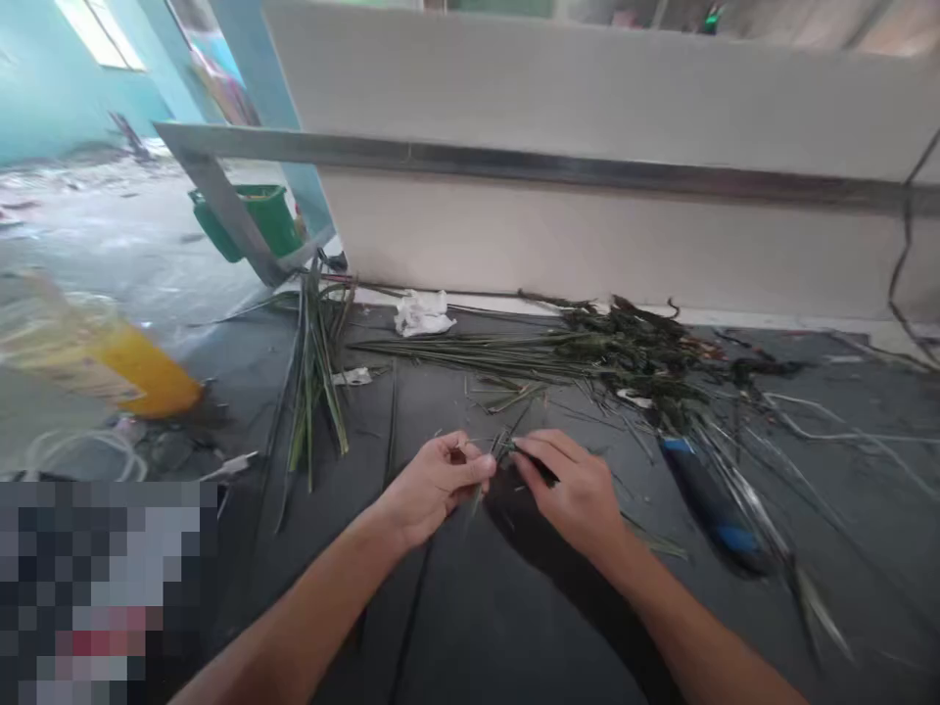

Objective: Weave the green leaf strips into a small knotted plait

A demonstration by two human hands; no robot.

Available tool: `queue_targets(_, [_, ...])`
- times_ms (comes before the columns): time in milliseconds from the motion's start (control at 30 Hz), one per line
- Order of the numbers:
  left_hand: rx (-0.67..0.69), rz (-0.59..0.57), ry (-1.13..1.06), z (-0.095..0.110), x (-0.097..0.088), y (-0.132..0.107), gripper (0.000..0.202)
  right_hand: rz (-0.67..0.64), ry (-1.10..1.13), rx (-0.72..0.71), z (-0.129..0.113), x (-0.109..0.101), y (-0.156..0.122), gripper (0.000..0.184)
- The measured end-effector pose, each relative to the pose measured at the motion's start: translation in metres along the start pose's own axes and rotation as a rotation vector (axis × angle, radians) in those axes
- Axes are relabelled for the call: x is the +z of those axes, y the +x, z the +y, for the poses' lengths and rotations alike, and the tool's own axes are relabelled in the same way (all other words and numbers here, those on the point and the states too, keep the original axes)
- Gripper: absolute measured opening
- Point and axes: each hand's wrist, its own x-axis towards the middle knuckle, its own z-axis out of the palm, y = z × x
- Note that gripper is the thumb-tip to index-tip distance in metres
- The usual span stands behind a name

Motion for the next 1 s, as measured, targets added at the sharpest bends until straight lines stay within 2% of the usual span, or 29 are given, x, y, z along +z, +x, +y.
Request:
queue_targets(200, [0.141,0.025,0.108,-0.007,0.001,0.006,0.031,0.0,0.002,0.005,-0.001,-0.002,0.0,0.014])
queue_targets(300, [0.166,0.039,0.162,-0.01,0.0,0.008,0.026,0.009,0.007,0.001,0.0,-0.001,-0.001,0.014])
queue_targets(500, [0.245,0.047,0.206,-0.007,-0.004,0.009,0.023,0.053,0.026,0.012,-0.001,0.0,0.0,0.012])
queue_targets(700, [0.292,0.104,0.203,0.0,-0.005,0.007,0.024,0.125,0.099,0.042,-0.004,-0.005,0.004,0.01])
queue_targets(867, [0.385,0.217,0.338,0.002,-0.002,0.006,0.026,0.134,0.091,0.037,-0.004,-0.006,0.004,0.011])
queue_targets(1000, [0.41,0.282,0.505,0.0,-0.003,0.006,0.029,0.122,0.081,0.033,-0.005,-0.004,0.003,0.01])
